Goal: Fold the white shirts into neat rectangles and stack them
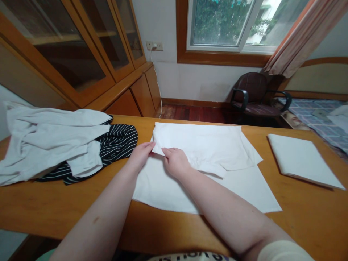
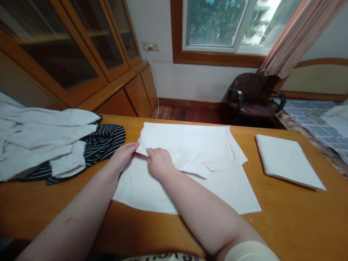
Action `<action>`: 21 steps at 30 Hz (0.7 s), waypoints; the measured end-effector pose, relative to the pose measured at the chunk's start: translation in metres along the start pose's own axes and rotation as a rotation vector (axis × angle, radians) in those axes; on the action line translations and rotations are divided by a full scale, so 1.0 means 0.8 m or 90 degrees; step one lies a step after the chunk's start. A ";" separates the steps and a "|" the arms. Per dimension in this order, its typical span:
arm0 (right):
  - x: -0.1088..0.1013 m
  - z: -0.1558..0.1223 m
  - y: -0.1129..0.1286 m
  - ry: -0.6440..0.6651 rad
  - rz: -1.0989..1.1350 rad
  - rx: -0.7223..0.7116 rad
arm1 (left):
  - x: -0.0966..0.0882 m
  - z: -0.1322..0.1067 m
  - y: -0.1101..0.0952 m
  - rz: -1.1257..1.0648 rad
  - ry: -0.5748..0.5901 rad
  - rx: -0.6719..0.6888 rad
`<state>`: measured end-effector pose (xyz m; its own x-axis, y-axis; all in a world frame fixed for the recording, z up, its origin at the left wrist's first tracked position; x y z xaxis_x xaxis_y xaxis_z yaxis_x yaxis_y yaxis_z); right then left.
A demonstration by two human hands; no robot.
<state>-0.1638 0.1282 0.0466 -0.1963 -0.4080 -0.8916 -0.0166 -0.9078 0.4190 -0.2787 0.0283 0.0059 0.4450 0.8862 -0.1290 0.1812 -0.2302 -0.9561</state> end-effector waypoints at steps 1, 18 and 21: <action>0.001 0.000 0.002 -0.002 0.005 -0.015 | 0.001 0.000 0.000 -0.005 0.008 0.003; 0.017 -0.007 0.012 0.017 -0.027 -0.112 | -0.009 0.017 -0.021 -0.110 -0.033 -0.061; 0.018 -0.006 0.011 0.023 -0.026 -0.104 | 0.005 0.033 -0.033 -0.021 0.011 -0.037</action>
<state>-0.1617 0.1143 0.0367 -0.1634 -0.3711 -0.9141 0.1364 -0.9262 0.3516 -0.3048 0.0481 0.0235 0.4532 0.8866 -0.0918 0.2463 -0.2236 -0.9430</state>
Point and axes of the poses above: each hand's wrist, its own z-axis towards the middle knuckle, its own x-axis out of the palm, y = z × x, the point moved 8 cm from there along z, towards the middle knuckle
